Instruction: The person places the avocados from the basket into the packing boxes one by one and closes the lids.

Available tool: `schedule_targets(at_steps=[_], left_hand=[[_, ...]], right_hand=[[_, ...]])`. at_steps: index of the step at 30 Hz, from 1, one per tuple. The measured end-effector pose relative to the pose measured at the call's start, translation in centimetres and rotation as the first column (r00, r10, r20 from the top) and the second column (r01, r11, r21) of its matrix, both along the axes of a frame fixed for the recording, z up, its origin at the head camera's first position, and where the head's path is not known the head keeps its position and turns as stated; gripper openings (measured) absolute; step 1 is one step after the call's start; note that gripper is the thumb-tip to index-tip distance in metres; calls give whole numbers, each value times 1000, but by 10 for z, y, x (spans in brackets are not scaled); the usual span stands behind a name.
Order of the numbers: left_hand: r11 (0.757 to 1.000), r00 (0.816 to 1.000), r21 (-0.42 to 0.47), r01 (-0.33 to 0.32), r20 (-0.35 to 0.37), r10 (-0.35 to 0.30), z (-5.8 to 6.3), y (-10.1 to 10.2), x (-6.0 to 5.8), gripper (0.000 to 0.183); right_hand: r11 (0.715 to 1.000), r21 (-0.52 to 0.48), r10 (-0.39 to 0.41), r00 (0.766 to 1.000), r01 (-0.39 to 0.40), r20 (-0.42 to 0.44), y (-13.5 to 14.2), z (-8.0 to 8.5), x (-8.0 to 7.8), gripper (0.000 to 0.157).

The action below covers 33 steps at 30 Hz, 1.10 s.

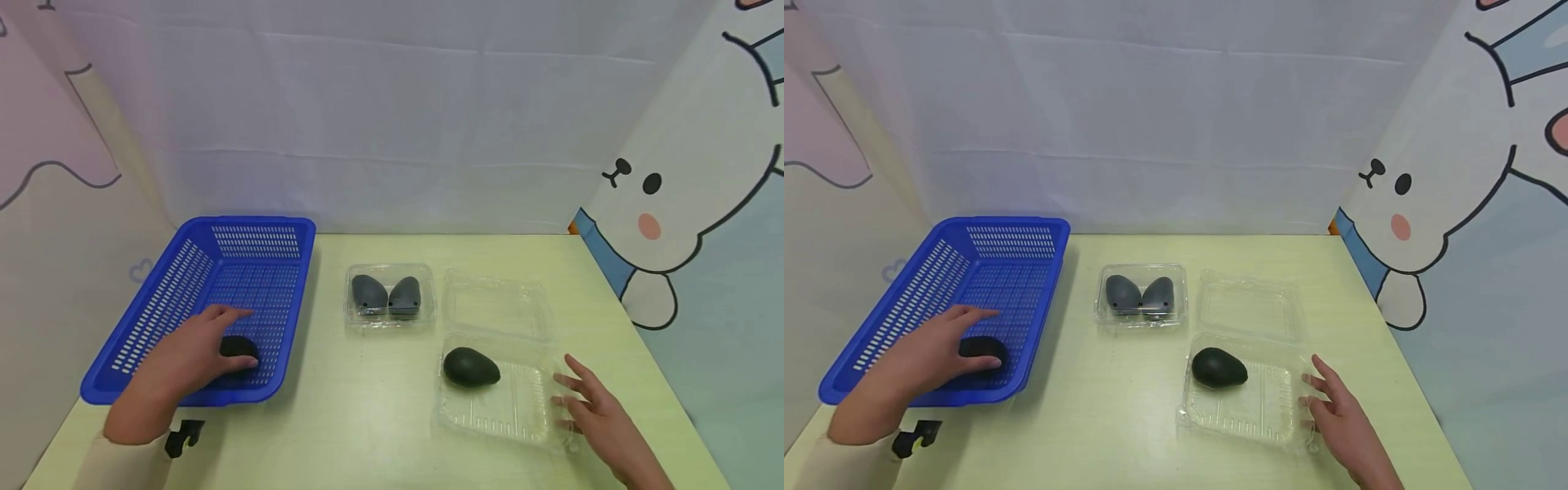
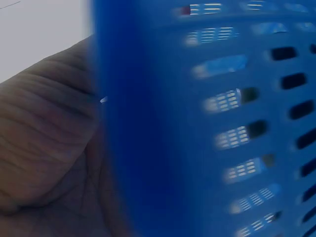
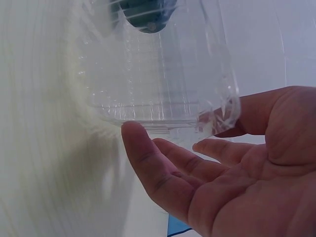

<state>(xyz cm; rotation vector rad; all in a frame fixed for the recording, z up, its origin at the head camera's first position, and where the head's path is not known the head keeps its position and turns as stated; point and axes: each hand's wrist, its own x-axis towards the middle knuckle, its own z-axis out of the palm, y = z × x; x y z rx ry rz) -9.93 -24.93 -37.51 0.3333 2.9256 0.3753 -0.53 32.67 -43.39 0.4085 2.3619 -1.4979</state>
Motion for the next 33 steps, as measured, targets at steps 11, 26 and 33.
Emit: schedule_targets(at_steps=[11, 26, 33], left_hand=[[1000, 1000, 3, 1, 13, -1, -20, -5, -4, 84], [1000, 997, -18, 2, 77, -1, -29, -11, -10, 78], [1000, 991, -20, 4, 135, -1, -33, -16, -14, 76]], right_hand=[[1000, -10, -2, 1000, 2, 3, -1, 0, 1, 71], [1000, 2, -3, 1000, 3, 0, -1, 1, 0, 71], [1000, -13, 1, 1000, -1, -21, -1, 0, 3, 71]])
